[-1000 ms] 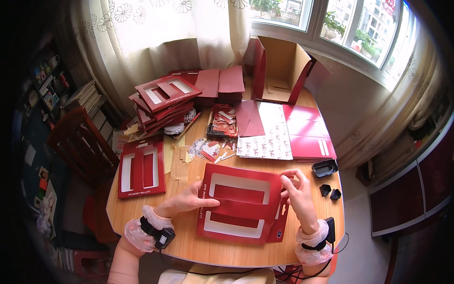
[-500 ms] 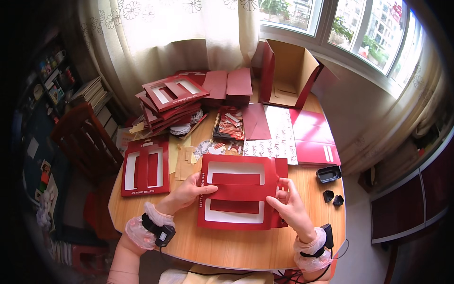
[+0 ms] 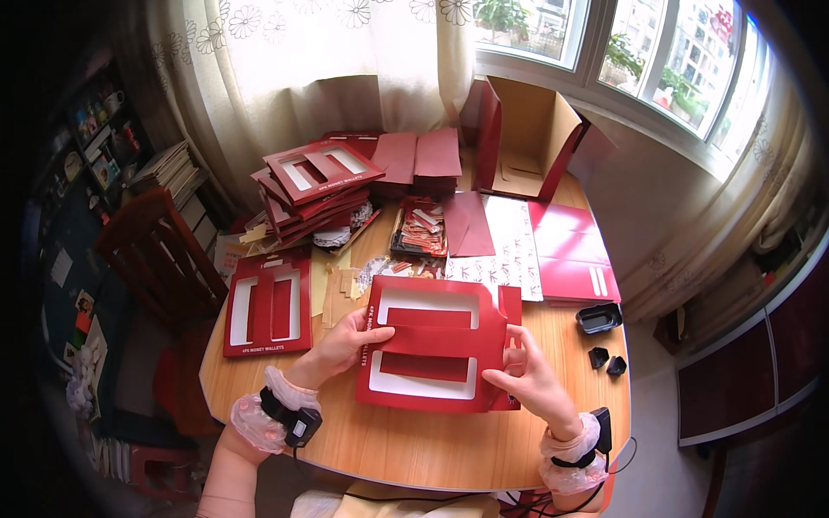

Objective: Folding and assembling red cardstock wallet gift boxes.

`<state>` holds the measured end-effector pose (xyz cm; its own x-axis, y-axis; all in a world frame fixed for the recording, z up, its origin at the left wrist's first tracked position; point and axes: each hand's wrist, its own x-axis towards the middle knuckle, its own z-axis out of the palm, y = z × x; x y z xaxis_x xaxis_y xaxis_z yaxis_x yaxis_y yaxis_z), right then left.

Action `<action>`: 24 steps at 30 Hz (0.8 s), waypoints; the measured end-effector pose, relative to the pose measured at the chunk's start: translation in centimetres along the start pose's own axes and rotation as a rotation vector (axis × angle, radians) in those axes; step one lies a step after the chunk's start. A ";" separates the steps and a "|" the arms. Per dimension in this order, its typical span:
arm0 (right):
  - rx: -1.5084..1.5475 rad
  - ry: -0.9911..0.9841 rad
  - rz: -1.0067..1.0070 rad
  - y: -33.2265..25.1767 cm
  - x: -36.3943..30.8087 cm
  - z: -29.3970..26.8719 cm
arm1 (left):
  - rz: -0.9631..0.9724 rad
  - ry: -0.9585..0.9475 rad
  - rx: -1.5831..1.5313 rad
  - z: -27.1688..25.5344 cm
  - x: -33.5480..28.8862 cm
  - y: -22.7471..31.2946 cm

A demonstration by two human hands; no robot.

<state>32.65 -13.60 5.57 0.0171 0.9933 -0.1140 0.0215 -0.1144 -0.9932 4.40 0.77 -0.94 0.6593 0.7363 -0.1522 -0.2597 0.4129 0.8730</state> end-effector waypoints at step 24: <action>-0.066 0.131 -0.199 1.7 1.0 0.3 | 0.561 0.620 0.216 -8.9 -11.8 9.2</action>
<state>32.40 -12.78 3.77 0.1351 0.9865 0.0924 0.1027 0.0788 -0.9916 -12.06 0.62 4.74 -0.0465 0.9865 0.1572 -0.2504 -0.1638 0.9542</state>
